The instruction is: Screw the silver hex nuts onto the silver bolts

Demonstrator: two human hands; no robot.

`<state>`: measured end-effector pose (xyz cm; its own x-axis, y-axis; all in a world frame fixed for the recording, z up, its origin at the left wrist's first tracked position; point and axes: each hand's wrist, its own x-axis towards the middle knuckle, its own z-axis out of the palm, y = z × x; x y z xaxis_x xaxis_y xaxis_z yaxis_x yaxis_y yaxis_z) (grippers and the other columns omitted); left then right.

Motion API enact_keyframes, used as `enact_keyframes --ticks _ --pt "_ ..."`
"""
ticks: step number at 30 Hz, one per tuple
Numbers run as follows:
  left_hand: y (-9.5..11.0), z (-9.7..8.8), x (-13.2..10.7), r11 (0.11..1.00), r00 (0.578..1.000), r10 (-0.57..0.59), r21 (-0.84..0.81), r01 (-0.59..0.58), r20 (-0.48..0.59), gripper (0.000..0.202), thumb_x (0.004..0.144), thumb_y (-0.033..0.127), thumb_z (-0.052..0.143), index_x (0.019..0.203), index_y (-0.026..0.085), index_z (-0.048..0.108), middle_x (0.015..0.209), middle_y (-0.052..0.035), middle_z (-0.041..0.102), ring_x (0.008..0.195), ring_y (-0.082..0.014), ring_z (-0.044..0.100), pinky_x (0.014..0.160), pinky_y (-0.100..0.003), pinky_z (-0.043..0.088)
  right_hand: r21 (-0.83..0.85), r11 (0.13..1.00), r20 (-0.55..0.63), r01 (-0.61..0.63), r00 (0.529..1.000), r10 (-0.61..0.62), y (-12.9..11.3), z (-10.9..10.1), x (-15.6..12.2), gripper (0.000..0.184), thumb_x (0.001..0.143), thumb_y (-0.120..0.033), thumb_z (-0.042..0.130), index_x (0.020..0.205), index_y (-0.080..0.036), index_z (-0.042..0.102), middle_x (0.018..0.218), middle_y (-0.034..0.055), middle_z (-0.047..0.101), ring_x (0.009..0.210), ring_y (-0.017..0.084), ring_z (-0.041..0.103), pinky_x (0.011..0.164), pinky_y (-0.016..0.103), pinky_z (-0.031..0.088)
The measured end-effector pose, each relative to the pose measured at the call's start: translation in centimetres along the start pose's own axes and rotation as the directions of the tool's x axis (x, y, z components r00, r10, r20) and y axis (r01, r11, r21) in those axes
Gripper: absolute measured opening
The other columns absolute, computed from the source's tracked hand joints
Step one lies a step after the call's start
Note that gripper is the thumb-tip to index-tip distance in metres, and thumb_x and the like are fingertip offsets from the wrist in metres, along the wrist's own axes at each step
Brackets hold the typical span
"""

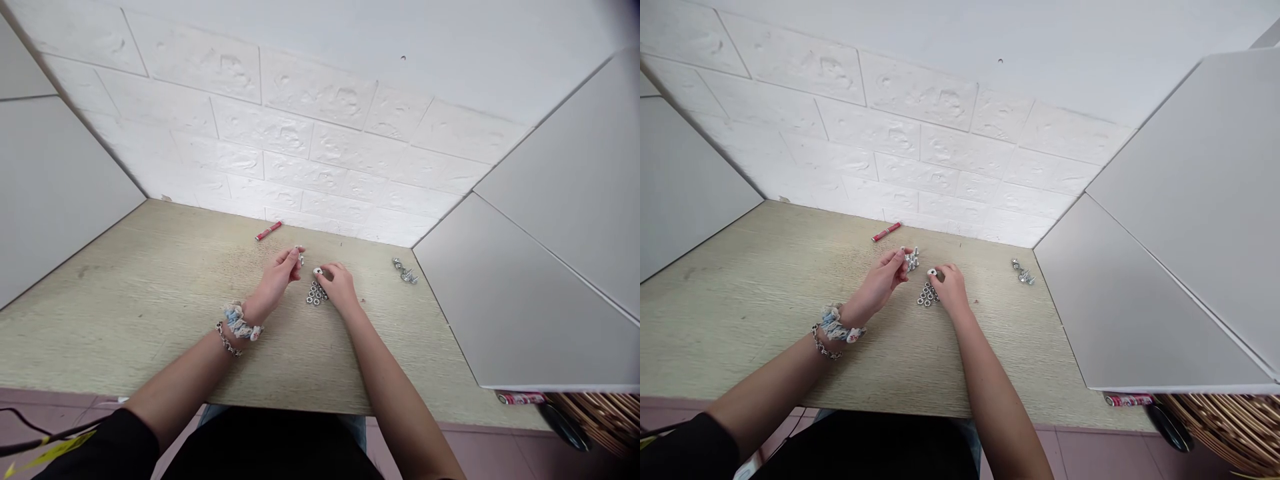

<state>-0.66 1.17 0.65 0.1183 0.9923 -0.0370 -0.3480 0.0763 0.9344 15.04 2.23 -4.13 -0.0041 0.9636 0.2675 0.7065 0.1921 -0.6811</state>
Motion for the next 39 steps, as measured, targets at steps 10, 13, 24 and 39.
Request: enact_keyframes --ticks 10,13,24,39 --pt "-0.5 0.2 -0.3 0.939 0.943 -0.200 0.327 0.107 0.266 0.031 0.071 0.044 0.057 0.067 0.014 0.052 0.058 0.0024 0.045 0.049 -0.0058 0.036 0.045 -0.019 0.027 0.287 0.945 -0.134 0.158 0.983 -0.124 -2.1 -1.1 -0.9 0.023 0.079 -0.036 0.050 0.086 -0.019 0.063 0.089 0.0051 0.061 0.086 0.016 0.056 0.076 0.029 0.045" --pt "-0.6 0.4 -0.5 0.912 0.917 -0.256 0.392 0.124 0.306 0.031 0.071 0.042 0.055 0.062 0.014 0.048 0.053 0.0034 0.042 0.048 -0.0063 0.035 0.045 -0.020 0.026 0.285 0.928 -0.107 0.240 0.970 -0.218 -2.8 -1.6 -1.3 0.016 0.078 -0.029 0.049 0.077 -0.019 0.063 0.080 0.0035 0.061 0.079 0.015 0.056 0.073 0.028 0.045" --pt "-0.7 0.0 -0.2 0.854 0.895 -0.306 0.509 0.107 0.325 0.028 0.073 0.040 0.051 0.081 0.014 0.058 0.065 0.0002 0.055 0.047 -0.0070 0.038 0.043 -0.020 0.025 0.212 0.966 0.015 0.149 0.988 -0.156 -2.9 -2.7 0.6 0.010 0.071 -0.025 0.053 0.073 -0.019 0.061 0.082 0.0019 0.061 0.080 0.014 0.056 0.073 0.027 0.044" --pt "0.8 0.7 -2.0 0.796 0.767 -0.476 0.582 0.168 0.431 0.034 0.073 0.049 0.051 0.072 0.017 0.061 0.063 -0.0026 0.062 0.045 -0.0088 0.037 0.042 -0.023 0.024 -0.228 0.965 0.180 0.133 0.979 -0.092 -3.0 1.0 6.3 0.020 0.079 -0.028 0.046 0.076 -0.022 0.065 0.084 0.0020 0.066 0.087 0.018 0.055 0.091 0.041 0.026"
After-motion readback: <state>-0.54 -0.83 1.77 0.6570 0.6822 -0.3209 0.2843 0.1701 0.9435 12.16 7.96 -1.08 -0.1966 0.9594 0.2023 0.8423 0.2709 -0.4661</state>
